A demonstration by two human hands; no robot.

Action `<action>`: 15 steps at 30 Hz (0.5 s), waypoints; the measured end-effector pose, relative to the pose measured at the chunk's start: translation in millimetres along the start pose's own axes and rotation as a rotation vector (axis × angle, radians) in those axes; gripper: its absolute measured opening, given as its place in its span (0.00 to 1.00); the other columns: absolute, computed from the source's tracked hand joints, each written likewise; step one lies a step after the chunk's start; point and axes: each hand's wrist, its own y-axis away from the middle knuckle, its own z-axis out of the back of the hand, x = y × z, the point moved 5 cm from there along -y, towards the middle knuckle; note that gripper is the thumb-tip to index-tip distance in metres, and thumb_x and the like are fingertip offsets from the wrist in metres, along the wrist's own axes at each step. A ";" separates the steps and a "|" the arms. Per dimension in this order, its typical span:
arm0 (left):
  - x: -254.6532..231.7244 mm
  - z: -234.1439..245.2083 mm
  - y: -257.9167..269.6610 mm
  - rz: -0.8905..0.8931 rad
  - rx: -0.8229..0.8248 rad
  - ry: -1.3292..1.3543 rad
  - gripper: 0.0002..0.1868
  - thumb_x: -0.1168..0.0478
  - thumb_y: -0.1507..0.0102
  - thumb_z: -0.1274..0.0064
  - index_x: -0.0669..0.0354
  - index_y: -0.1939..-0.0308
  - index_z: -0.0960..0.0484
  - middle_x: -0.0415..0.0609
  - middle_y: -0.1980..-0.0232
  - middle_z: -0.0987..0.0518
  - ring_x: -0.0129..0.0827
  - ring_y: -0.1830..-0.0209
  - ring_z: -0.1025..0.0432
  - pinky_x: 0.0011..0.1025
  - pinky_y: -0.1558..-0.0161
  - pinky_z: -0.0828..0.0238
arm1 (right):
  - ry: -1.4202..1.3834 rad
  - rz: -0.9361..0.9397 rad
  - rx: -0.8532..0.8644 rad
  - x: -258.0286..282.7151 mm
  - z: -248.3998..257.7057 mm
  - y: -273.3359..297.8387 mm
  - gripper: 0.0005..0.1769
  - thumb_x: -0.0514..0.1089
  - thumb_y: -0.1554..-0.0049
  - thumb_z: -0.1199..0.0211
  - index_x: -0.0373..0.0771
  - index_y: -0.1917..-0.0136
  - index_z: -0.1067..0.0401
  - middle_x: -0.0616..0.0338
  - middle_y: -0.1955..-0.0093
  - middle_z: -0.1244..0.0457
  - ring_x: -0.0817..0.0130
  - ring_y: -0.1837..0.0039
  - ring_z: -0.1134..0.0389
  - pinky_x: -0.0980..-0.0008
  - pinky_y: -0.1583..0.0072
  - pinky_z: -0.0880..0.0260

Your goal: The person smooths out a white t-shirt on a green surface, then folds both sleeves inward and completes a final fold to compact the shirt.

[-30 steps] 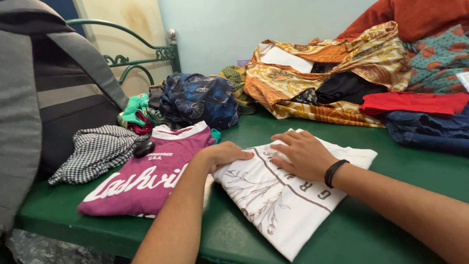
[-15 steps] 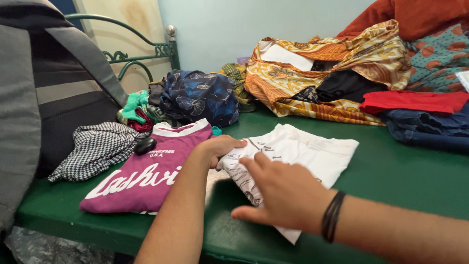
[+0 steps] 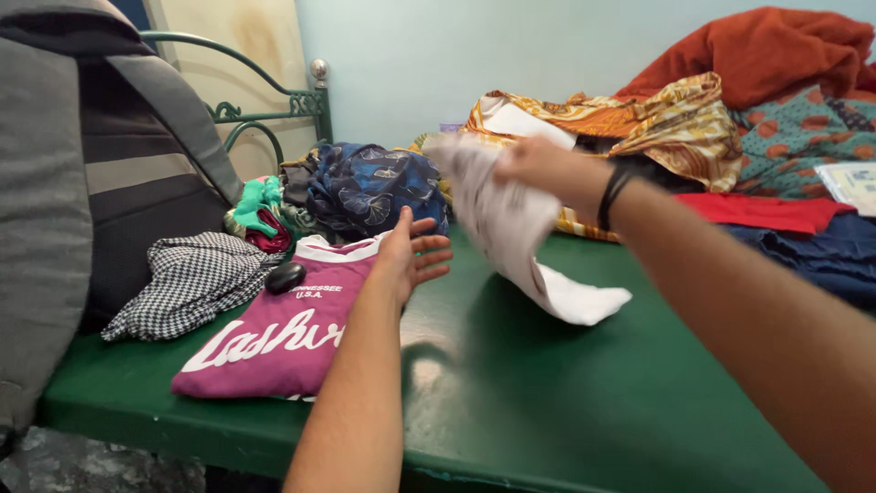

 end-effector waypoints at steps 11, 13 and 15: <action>-22.7 47.0 -4.3 -0.435 -0.633 -0.045 0.19 0.47 0.34 0.52 0.57 0.54 0.17 0.45 0.65 0.16 0.27 0.68 0.26 0.27 0.62 0.33 | 0.563 0.645 -0.161 9.2 116.2 31.4 0.10 0.39 0.42 0.36 0.39 0.45 0.25 0.54 0.48 0.30 0.60 0.45 0.29 0.60 0.41 0.30; -20.3 40.1 3.1 -0.402 -0.611 -0.008 0.16 0.51 0.38 0.49 0.55 0.54 0.17 0.43 0.65 0.17 0.27 0.69 0.27 0.29 0.63 0.32 | 0.630 0.751 -0.113 -53.1 124.4 72.3 0.14 0.43 0.50 0.37 0.41 0.50 0.25 0.55 0.50 0.30 0.62 0.44 0.29 0.61 0.40 0.29; -20.0 29.9 5.2 -0.380 -0.528 -0.053 0.15 0.52 0.38 0.48 0.56 0.54 0.17 0.44 0.65 0.17 0.31 0.68 0.28 0.34 0.63 0.32 | -0.051 0.045 -0.181 -164.9 135.4 113.4 0.20 0.49 0.41 0.43 0.35 0.41 0.29 0.54 0.51 0.30 0.69 0.53 0.30 0.64 0.52 0.32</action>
